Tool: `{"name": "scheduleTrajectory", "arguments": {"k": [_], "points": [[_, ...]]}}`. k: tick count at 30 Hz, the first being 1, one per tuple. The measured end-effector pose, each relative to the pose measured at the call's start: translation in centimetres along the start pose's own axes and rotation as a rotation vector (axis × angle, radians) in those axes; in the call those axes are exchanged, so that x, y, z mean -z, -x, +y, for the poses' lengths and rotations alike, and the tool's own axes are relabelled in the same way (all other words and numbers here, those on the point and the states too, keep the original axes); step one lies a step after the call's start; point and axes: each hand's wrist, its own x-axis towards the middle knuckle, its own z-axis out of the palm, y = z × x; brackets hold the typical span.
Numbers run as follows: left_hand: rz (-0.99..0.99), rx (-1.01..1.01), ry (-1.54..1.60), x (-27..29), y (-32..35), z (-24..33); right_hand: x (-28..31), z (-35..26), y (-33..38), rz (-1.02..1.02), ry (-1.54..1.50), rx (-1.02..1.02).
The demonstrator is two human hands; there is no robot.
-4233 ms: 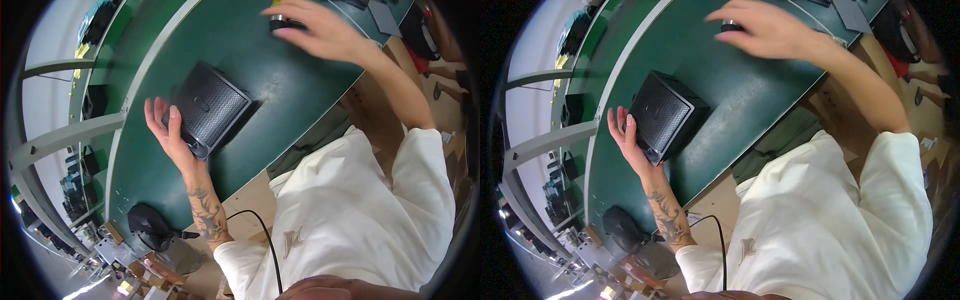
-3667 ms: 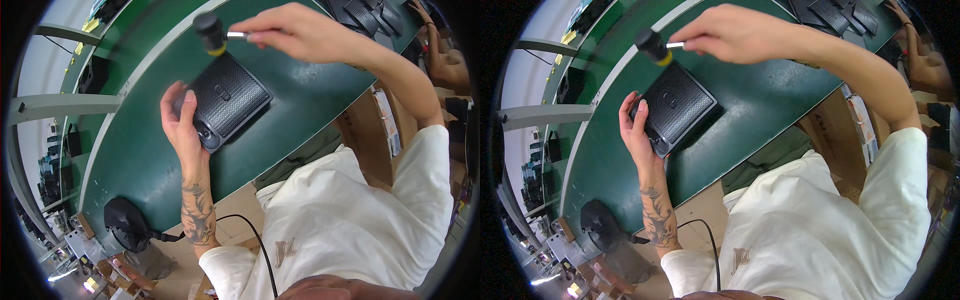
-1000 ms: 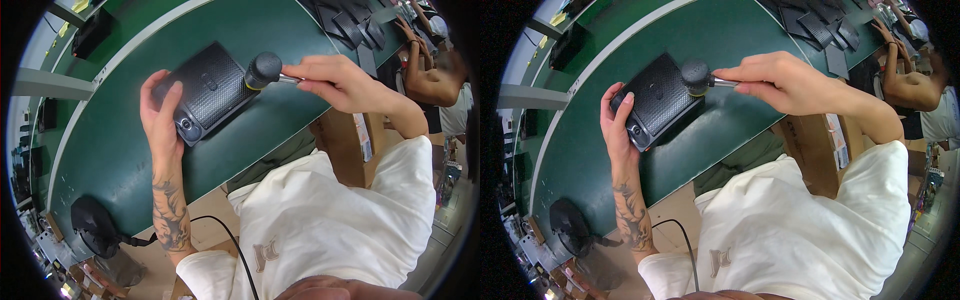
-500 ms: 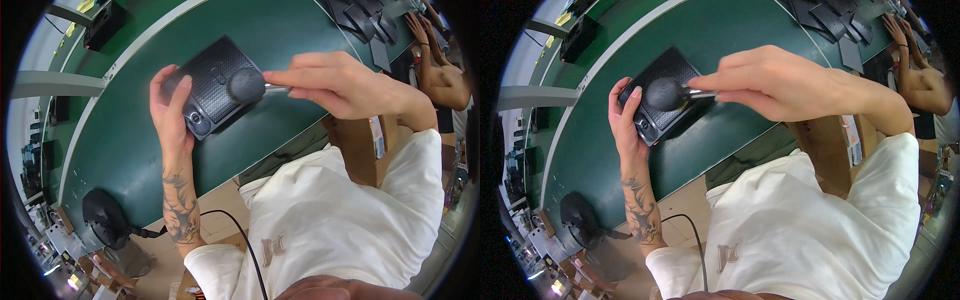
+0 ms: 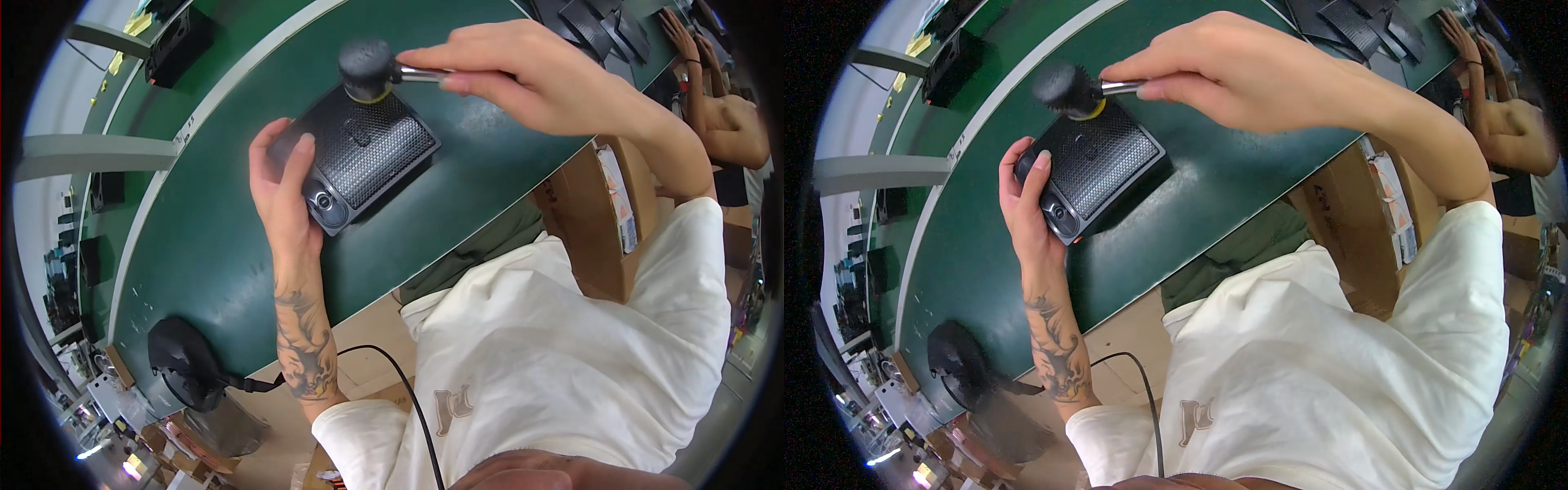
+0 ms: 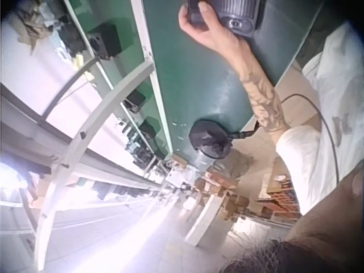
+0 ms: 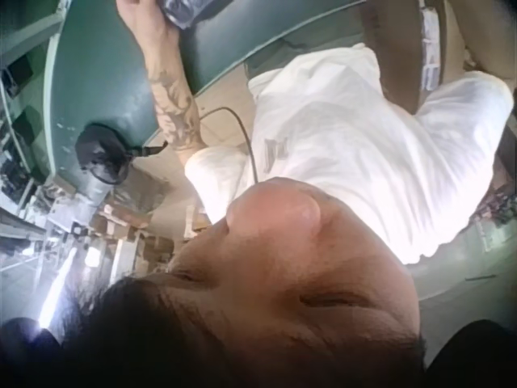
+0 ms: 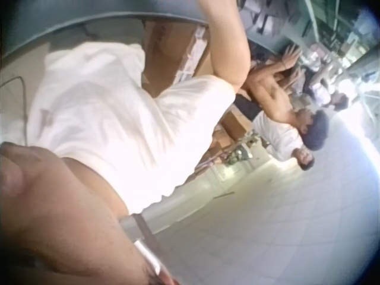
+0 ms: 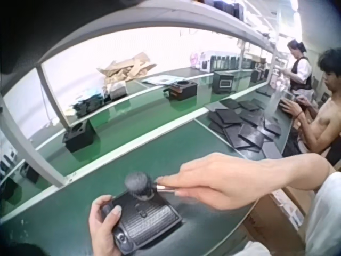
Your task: The person assembles portable speakers by placing a textured grille over the speaker unit and tapping it into place with a rubber mallet. They handle multiple units, flipping them to check alignment and tapping the edges to secure the cover. The person works at a green table in a workshop environment.
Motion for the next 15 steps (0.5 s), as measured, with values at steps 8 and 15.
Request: {"name": "scheduleTrajectory", "arguments": {"k": [8,15], "points": [[0.035,-0.051,-0.061,0.3,0.2,-0.1,0.5,1.9,-1.1,-0.063,-0.150,-0.018],[-0.012,-0.087,-0.111,-0.1,-0.1,-0.2,-1.5,8.2,4.3,0.193,0.245,-0.062]]}}
